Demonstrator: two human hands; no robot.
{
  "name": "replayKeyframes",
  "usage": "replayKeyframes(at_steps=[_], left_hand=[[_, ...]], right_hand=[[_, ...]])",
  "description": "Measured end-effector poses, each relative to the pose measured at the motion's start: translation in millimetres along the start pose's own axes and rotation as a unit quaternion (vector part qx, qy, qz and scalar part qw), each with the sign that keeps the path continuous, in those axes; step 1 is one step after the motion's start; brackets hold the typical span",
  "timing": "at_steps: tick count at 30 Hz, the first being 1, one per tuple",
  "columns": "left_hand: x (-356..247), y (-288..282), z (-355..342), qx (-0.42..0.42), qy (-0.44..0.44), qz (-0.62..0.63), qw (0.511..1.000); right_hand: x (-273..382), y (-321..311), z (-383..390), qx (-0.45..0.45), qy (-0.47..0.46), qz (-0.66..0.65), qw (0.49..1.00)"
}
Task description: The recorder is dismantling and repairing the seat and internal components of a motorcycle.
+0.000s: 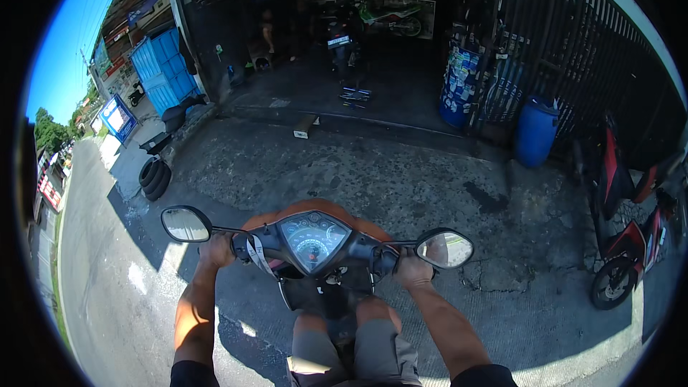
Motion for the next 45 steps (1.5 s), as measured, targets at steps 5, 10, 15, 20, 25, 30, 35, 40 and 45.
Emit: replayKeyframes(at_steps=[5,10,15,20,25,30,35,40,45], left_hand=[[55.9,130.3,-104.9,-0.035,-0.006,-0.009,0.999],[58.0,261.4,-197.4,-0.092,0.026,0.032,0.995],[66.4,303.1,-268.4,-0.199,0.113,0.004,0.973],[8.7,300.4,-309.6,-0.258,0.153,-0.009,0.954],[-27.9,301.2,-350.2,-0.314,0.161,0.003,0.936],[-80.4,257.8,-375.4,-0.349,0.238,0.012,0.906],[-64.2,252.1,-390.0,-0.25,0.182,-0.005,0.951],[-34.6,254.4,-402.0,-0.202,0.172,-0.058,0.963],[-65.5,239.5,-427.7,-0.215,0.211,-0.054,0.952]], right_hand=[[41.9,127.9,-102.5,-0.112,0.034,-0.06,0.991],[19.7,214.7,-184.7,-0.183,0.012,-0.013,0.983],[33.5,253.3,-253.1,-0.198,0.007,-0.015,0.98],[-24.3,270.0,-272.9,-0.315,0.029,-0.041,0.948],[-78.8,290.8,-283.2,-0.202,0.146,0.092,0.964],[-64.5,254.8,-257.2,-0.229,0.192,0.069,0.952],[-82.2,278.2,-319.5,-0.201,-0.125,-0.17,0.956],[-35.5,253.4,-312.6,-0.059,0.146,-0.082,0.984],[-55.0,266.6,-311.7,-0.222,0.175,-0.083,0.956]])
Point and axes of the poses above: each hand's wrist, its own z-axis away from the middle knuckle, its own y-axis out of the palm, x = y × z, the point moved 7 cm from there along -z, towards the middle knuckle, and after that the axes turned 2 degrees about y, right-handed, at the moved point
